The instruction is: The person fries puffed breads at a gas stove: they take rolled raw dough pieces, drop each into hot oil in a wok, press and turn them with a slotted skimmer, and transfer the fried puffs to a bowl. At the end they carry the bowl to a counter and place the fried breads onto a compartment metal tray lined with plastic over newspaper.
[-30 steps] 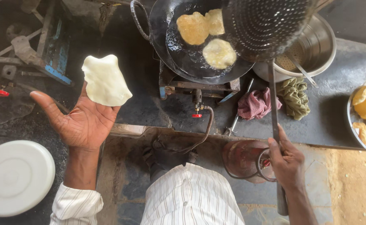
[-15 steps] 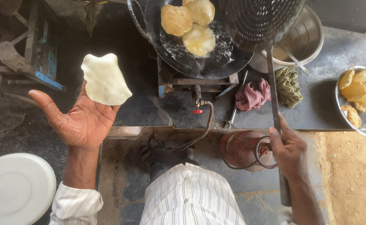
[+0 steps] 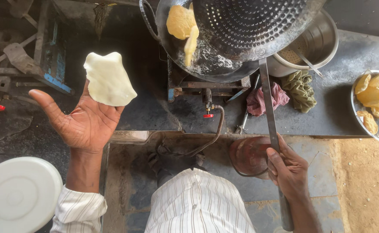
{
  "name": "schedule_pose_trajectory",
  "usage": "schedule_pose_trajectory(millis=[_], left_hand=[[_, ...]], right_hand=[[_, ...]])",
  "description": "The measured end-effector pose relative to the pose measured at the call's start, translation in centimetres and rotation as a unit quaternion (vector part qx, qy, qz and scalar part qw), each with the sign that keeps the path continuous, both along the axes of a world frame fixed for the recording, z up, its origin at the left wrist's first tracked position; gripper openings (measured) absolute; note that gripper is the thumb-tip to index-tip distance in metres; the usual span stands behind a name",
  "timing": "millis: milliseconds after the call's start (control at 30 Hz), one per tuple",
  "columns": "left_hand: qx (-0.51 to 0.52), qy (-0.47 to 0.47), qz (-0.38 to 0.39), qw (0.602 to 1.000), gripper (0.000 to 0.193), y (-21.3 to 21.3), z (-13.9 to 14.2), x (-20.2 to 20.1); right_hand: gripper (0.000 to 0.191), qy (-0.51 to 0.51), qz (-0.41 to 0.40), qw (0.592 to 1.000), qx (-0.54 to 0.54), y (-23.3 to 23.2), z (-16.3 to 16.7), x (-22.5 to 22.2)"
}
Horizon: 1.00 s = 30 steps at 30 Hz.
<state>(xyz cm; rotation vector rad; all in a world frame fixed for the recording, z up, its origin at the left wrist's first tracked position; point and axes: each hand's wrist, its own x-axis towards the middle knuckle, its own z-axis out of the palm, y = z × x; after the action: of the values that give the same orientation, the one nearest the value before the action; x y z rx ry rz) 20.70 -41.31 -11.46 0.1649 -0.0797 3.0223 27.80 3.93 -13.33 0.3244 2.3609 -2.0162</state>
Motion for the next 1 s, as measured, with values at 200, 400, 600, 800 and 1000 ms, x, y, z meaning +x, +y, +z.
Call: schedule_pose_trajectory(millis=[200,400,600,800,1000], left_hand=[[-0.237,0.008,0.057,0.970,0.129,-0.2,-0.1,0.1],[-0.351,-0.001,0.083,0.932,0.129,0.3,0.2,0.1],[-0.349,-0.010,0.098,0.932,0.129,0.2,0.4,0.5],[-0.355,-0.013,0.108,0.929,0.128,0.3,0.1,0.6],[-0.339,-0.012,0.089,0.936,0.127,0.4,0.4,0.6]], right_hand=[[0.055,-0.004,0.031,0.999,0.014,-0.3,-1.4,0.1],[0.054,-0.046,0.054,0.996,0.047,-0.2,-3.0,-0.2],[0.055,-0.064,0.063,0.978,0.190,2.6,-0.8,0.1],[0.053,0.004,0.001,0.971,0.239,3.2,0.4,-0.6],[0.053,-0.034,-0.014,0.972,0.232,2.4,-0.3,-0.5]])
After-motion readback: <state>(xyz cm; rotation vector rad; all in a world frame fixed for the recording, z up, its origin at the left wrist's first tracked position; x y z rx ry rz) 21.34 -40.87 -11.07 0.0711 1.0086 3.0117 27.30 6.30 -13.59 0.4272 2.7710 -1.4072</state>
